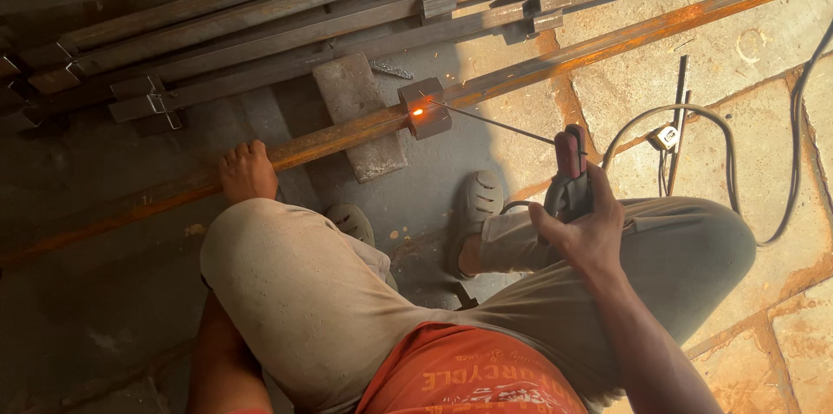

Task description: The person welds a small metal block onto a long metal bar using a welding torch. They hold the bar steady with one hand and guide the torch with the other, creating bright sparks and smoke. The person pauses briefly to adjust the torch and then continues welding along the joint.

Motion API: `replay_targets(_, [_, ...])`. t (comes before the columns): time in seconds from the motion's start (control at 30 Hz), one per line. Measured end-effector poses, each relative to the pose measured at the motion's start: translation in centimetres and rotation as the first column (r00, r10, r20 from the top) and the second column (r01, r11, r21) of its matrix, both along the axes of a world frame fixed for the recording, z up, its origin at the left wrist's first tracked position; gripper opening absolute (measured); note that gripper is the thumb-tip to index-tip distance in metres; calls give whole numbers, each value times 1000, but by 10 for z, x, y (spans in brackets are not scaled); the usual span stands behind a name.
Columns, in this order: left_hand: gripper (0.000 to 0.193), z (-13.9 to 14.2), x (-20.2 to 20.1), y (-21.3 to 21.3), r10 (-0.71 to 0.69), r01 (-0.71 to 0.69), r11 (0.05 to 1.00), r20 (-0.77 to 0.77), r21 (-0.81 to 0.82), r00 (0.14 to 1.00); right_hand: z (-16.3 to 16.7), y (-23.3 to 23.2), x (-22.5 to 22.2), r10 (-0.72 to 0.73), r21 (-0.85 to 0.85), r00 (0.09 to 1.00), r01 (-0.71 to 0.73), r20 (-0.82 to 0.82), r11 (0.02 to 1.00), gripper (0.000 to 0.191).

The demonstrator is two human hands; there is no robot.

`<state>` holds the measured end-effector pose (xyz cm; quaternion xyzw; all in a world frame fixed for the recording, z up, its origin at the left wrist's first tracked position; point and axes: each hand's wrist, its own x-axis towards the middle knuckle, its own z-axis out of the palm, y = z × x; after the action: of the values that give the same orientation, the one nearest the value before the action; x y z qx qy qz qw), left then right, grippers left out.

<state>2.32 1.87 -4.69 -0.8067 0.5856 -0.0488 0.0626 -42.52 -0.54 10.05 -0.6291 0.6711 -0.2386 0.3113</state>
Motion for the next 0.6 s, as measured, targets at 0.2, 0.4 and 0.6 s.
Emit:
replay_targets(0.2, [8, -9, 1, 0, -5, 5, 1000, 2, 26, 1000, 0, -3, -4, -30, 29, 998, 32, -55, 999, 72])
replay_targets(0.4, [10, -13, 3, 2, 6, -6, 999, 11, 38, 1000, -3, -2, -1, 17, -8, 998, -18, -58, 1000, 77])
replay_targets(0.6, [13, -12, 3, 1, 27, -27, 995, -3, 98, 1000, -5, -4, 2, 30, -18, 998, -31, -54, 999, 80])
